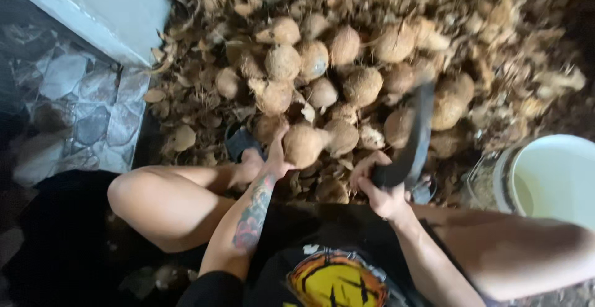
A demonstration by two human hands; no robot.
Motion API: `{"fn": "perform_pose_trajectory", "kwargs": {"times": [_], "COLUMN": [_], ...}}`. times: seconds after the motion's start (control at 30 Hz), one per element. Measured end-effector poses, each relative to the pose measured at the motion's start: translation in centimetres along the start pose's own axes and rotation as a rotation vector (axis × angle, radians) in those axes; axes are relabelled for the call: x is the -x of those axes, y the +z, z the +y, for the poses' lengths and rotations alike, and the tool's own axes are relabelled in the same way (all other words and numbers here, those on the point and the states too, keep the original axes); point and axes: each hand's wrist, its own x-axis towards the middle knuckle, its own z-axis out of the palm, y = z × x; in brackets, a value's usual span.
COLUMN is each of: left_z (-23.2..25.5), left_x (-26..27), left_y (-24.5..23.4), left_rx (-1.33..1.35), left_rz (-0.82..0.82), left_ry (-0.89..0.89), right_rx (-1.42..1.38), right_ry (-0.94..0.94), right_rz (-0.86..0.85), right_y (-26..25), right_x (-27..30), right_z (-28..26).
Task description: The person sits on the floor and uses a large knife to peel the husk off coconuts. They hold the coconut in one hand and strike it with the knife to remove the outer layer, then pour the coconut water into a bucket.
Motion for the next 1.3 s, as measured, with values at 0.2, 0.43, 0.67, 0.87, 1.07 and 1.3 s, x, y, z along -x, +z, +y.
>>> {"fn": "perform_pose_trajectory", "kwargs": {"times": [0.2,0.43,0.67,0.87,1.07,1.3], "left_z": [-0.1,2.7,0.0,-1.4,-2.6,-1.5], "left_x": [-0.2,11.6,-2.2,-0.2,-0.8,-1.3], "left_y": [-0.3,6.2,-1.0,0.0,0.4,-1.0], "left_rx": [0.188,0.248,0.372,0.177,0.206,-0.17], "left_rz": [0.079,0.126,0.061,0.037,-0.025,-0.087], "left_ry": [-0.027,0.094,-0.042,0.06,-0.004,-0.102], "right_rx": [0.569,0.115,0.357,0.342,0.414,-0.315], "right_ry": [0.506,0.649,0.413,0.631,0.174,0.405], "right_rz": [-0.212,-0.075,-0.129,0.018,0.294,0.537], "right_y": [1.3,3.9,2.5,4.0,1.9,3.6], "right_x": [3.1,1.3,2.6,2.8,-0.6,-1.9], "right_z": [6.4,2.3,7.7,10.1,8.4,7.6]}}
